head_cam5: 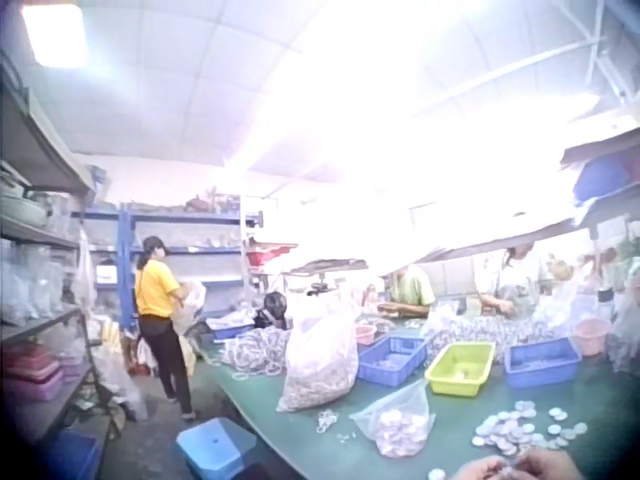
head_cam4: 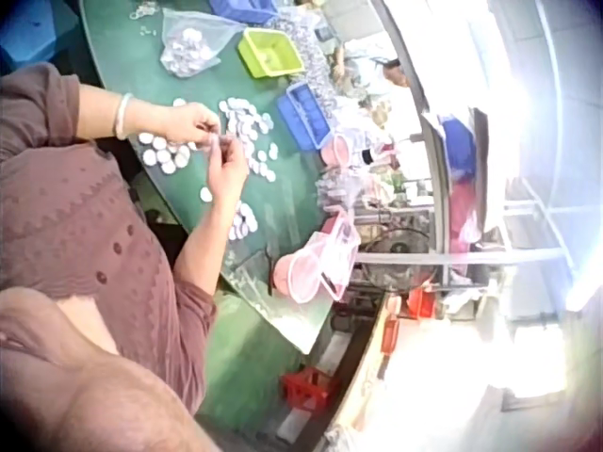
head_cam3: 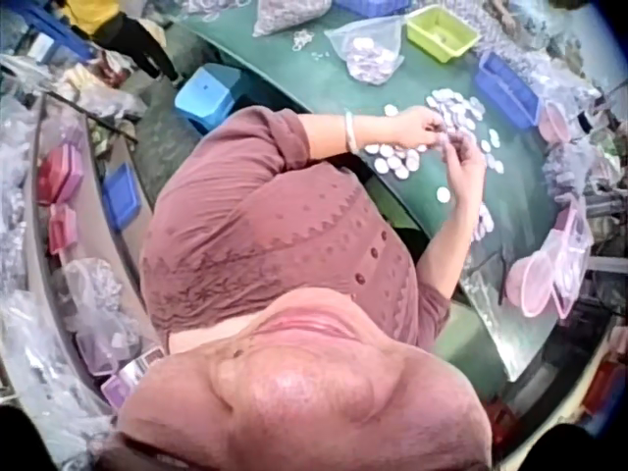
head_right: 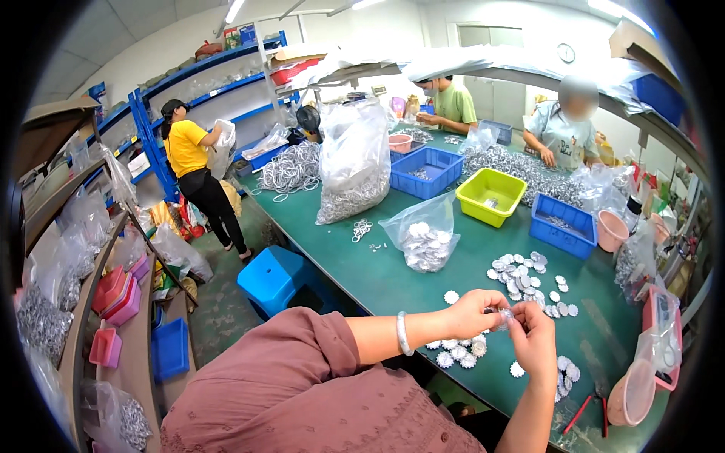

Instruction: The person assembles small white plastic gears by hand, picking them up from the table, fitting them together, and using a pair of pliers to adjust components.

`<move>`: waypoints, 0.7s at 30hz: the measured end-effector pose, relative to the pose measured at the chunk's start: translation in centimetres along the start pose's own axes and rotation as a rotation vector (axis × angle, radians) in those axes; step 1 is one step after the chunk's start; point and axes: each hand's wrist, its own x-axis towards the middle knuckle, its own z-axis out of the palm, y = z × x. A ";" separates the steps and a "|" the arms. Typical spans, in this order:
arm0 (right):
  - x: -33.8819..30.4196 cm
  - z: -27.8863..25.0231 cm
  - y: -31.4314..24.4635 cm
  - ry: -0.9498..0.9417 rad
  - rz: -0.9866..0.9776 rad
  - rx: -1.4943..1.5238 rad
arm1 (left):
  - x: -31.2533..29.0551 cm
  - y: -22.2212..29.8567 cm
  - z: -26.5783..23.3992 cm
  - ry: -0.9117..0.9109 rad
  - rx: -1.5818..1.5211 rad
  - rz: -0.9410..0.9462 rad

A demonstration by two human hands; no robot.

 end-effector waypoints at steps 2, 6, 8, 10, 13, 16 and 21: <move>-0.7 -0.1 0.0 0.020 -0.016 0.006 | -0.1 -0.3 0.7 -0.008 0.050 0.014; -2.3 -0.6 0.7 0.095 -0.006 0.074 | -0.2 0.1 2.1 -0.037 0.066 -0.002; -3.0 -0.9 1.1 0.095 0.009 0.125 | -0.3 0.2 2.6 -0.041 0.132 -0.010; -3.7 -0.8 1.5 0.092 0.025 0.183 | -0.8 1.1 3.0 -0.045 0.150 -0.023; -4.5 -0.4 2.0 0.113 0.019 0.294 | -1.0 1.2 3.4 -0.052 0.186 -0.044; -5.4 0.4 2.9 0.150 0.037 0.418 | -1.4 1.0 3.6 -0.061 0.228 -0.062; -7.1 2.0 4.7 0.221 0.020 0.466 | -1.9 0.4 4.1 -0.066 0.283 -0.088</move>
